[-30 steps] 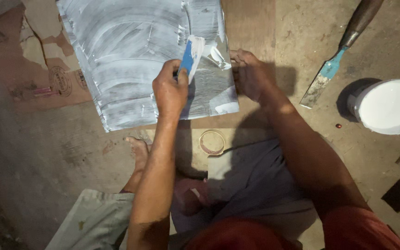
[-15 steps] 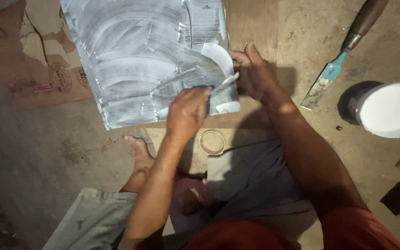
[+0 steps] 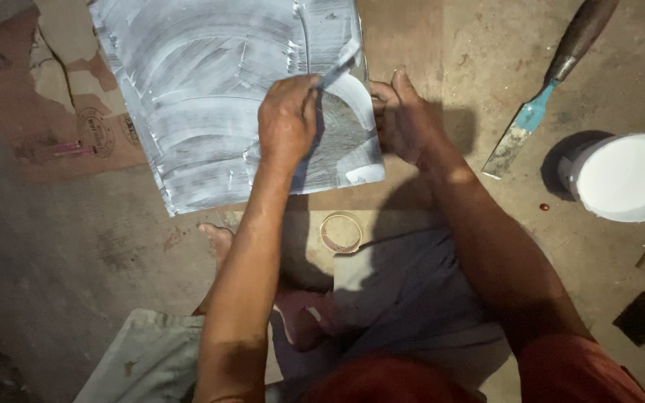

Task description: The person scoops white adhesive from a container using a blue plastic spreader and applies it to a flat board on the floor. They spread the adhesive evenly across the surface in multiple passes, occasionally reloading the spreader from the container.

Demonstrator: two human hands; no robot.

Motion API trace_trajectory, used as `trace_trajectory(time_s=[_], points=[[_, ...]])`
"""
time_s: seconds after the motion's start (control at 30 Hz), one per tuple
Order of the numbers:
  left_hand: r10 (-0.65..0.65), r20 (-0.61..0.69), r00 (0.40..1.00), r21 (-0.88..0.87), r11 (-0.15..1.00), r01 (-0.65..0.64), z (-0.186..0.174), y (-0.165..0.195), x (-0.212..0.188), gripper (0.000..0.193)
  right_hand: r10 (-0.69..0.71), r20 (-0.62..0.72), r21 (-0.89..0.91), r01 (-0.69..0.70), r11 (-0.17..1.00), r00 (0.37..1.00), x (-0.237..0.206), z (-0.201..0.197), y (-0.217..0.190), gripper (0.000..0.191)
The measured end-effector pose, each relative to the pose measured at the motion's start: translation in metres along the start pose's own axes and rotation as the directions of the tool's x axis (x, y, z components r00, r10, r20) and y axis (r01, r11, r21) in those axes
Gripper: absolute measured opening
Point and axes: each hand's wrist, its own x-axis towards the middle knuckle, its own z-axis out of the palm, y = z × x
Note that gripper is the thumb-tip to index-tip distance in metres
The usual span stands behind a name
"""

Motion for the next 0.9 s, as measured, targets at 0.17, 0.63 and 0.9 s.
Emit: trace_trajectory(time_s=[0.17, 0.63, 0.9], points=[[0.016, 0.077, 0.997, -0.028, 1.0, -0.014, -0.013, 0.02, -0.03, 0.018, -0.046, 0.027, 0.026, 0.045, 0.999, 0.999, 0.003, -0.006, 0.005, 0.094], [-0.001, 0.004, 1.0, -0.024, 1.0, 0.002, -0.002, -0.018, 0.008, 0.019, 0.016, -0.047, 0.025, -0.015, 1.0, 0.999, -0.011, 0.015, -0.011, 0.096], [-0.016, 0.096, 0.995, -0.035, 0.999, 0.019, -0.007, 0.028, -0.047, 0.02, 0.052, -0.092, 0.07, -0.046, 0.997, 0.994, -0.008, 0.003, -0.006, 0.1]])
